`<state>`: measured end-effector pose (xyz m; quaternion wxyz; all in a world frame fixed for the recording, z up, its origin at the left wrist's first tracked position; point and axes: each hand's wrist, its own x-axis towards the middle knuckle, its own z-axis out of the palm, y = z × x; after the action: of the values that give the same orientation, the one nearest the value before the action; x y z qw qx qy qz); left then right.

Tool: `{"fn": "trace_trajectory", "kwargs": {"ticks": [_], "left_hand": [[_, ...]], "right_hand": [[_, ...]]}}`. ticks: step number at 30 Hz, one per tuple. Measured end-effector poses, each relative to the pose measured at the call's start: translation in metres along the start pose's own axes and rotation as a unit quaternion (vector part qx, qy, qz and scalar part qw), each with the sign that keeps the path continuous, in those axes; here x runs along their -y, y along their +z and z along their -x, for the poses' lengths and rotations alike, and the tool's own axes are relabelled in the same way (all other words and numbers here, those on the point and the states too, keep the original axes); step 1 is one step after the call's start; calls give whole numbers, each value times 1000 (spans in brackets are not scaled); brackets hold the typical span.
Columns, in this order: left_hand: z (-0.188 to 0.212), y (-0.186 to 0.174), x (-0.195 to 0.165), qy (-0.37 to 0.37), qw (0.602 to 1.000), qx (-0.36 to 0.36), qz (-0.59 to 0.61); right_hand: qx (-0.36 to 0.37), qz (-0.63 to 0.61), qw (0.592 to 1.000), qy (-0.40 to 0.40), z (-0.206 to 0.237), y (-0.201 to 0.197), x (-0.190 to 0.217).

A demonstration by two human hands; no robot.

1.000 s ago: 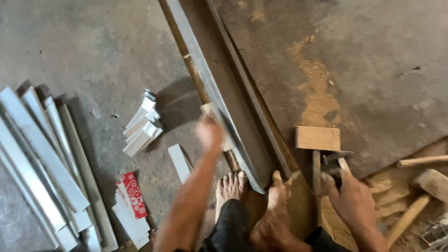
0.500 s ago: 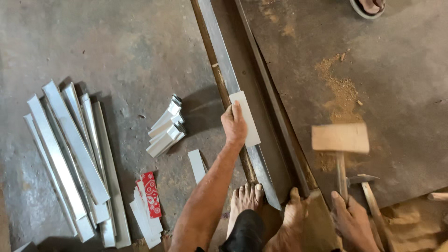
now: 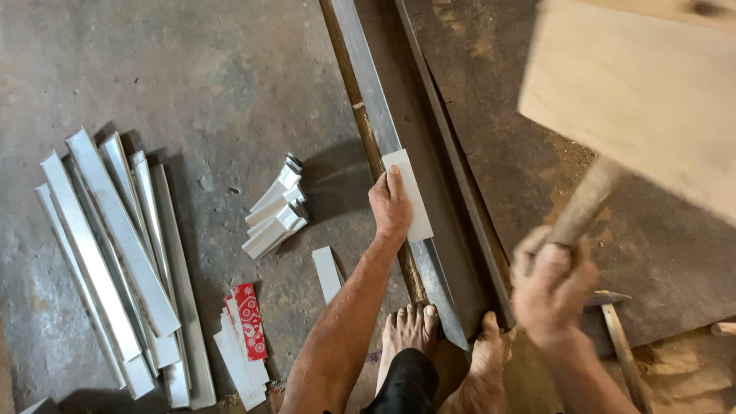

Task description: The person places flat metal strips into a grooved steel channel on the floor and hammers them with a wooden mallet to bend them, then sets the bent strips aside with a pile of finished pieces and picks up the next strip.

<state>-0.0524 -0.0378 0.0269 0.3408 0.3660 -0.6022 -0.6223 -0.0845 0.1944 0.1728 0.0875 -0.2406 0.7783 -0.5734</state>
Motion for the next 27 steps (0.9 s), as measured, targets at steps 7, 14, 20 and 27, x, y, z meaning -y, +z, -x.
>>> {"fn": "trace_trajectory", "kwargs": {"ticks": [7,14,20,27], "left_hand": [[-4,-2,-5,47,997,-2,-67],[2,1,-3,29,998,20,-45],[2,3,-2,-1,1000,6,-7],[4,3,-5,-12,999,31,18]], "right_hand": [[84,179,957,212,-33,15,8],[127,353,926,-34,-4,12,-28],[-114,-116,955,249,25,-16,-42],[109,154,915,356,37,-13,-22]]}}
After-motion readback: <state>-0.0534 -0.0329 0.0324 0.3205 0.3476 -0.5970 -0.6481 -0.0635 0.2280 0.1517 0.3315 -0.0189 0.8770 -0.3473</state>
